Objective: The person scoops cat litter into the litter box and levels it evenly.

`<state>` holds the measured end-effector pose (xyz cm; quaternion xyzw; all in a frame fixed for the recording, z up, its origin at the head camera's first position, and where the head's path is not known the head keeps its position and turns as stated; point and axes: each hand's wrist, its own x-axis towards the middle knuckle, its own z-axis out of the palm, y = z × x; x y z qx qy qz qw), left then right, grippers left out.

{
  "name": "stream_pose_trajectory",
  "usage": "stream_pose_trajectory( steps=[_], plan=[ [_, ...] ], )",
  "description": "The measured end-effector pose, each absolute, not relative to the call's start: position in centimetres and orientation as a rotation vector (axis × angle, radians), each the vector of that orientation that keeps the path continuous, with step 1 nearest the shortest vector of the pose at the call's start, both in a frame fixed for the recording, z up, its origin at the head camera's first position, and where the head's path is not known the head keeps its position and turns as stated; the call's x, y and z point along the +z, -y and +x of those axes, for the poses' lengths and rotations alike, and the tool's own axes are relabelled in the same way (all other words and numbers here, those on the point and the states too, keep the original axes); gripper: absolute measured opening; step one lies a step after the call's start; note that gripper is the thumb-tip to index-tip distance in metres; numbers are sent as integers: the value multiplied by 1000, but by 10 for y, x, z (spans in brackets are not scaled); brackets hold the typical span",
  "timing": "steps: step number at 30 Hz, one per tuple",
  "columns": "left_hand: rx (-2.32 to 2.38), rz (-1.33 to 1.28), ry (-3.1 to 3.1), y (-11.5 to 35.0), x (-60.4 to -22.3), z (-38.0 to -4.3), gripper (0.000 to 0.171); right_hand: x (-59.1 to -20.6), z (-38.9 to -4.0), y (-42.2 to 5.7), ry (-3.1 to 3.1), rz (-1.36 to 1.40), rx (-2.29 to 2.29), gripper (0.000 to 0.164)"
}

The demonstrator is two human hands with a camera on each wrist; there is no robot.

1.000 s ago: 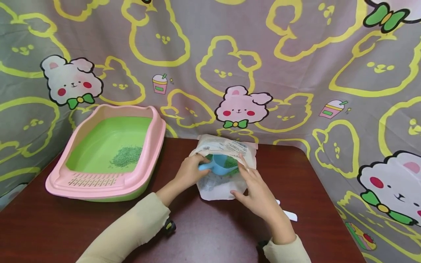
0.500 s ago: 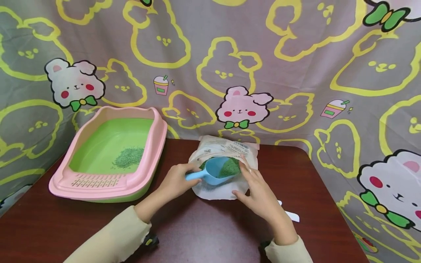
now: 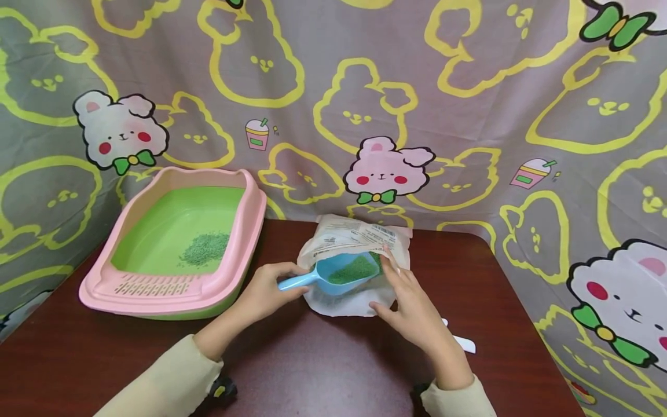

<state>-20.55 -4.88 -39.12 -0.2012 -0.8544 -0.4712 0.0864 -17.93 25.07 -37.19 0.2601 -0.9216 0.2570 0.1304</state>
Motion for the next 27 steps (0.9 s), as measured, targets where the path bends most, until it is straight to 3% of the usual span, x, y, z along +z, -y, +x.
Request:
stream_pose_trajectory(
  steps=[27],
  plan=[
    [-1303,-786,2594,88,-370,-185,22,-371,-180,-251,2733,701,763,90]
  ],
)
